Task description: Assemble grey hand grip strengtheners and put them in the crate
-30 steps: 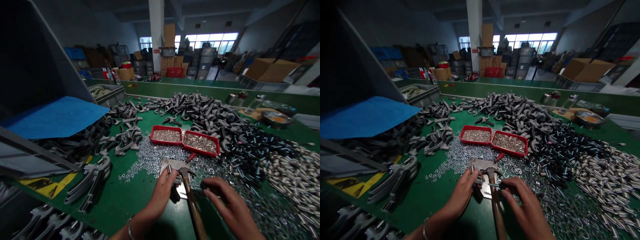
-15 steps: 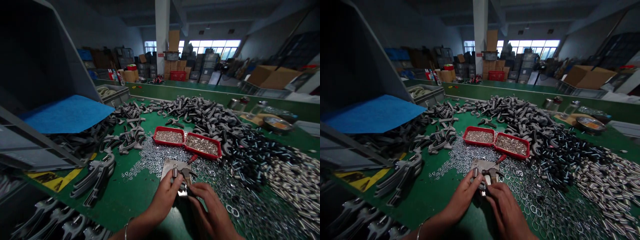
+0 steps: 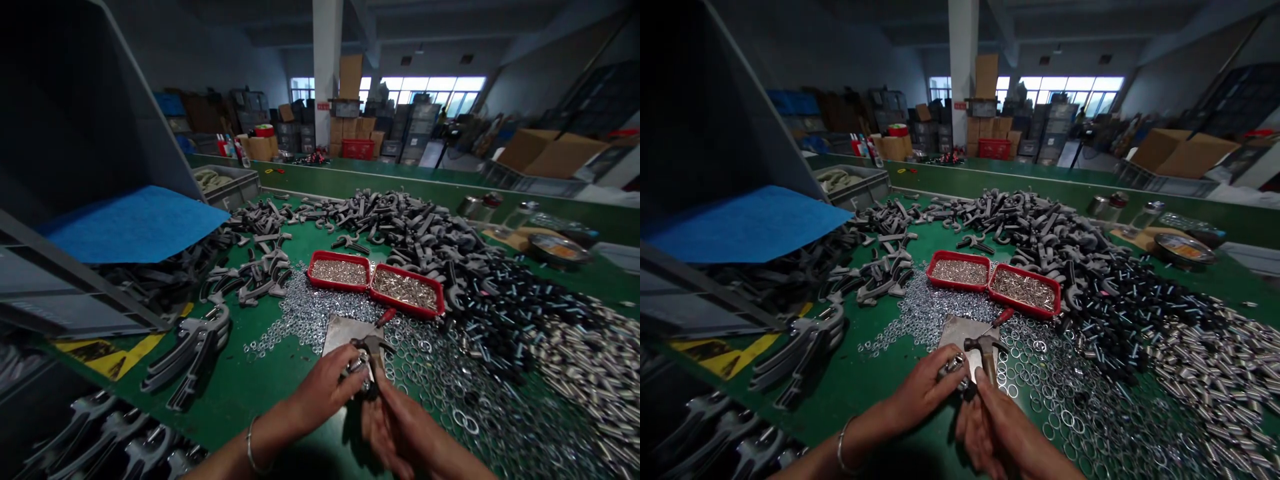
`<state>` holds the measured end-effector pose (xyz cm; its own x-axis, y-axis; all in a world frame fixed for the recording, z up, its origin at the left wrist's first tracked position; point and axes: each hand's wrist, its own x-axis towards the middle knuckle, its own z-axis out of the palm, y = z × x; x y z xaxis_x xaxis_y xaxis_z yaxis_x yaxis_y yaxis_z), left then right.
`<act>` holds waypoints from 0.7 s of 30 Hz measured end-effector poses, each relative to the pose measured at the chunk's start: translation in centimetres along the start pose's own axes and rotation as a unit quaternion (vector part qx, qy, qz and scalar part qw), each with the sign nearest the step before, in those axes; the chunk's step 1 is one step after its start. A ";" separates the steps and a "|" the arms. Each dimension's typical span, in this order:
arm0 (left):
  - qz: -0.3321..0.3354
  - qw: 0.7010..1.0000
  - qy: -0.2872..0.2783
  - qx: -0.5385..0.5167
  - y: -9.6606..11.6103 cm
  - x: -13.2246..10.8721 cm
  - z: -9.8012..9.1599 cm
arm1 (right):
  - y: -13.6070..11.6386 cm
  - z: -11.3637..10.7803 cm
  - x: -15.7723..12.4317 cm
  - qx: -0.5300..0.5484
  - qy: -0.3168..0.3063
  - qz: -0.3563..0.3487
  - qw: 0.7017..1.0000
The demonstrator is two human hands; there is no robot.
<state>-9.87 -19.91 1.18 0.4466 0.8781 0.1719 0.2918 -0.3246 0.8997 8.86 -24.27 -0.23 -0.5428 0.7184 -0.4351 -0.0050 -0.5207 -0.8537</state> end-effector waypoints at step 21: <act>0.036 0.999 -0.014 -0.008 -0.6 -1.6 -0.2 | 0.1 1.1 0.6 -0.213 0.067 -0.137 0.965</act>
<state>-10.95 -21.04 0.48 0.4890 0.8426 0.2255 0.2448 -0.3807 0.8917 7.59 -24.39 -0.31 -0.4558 0.8705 -0.1856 0.2290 -0.0868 -0.9696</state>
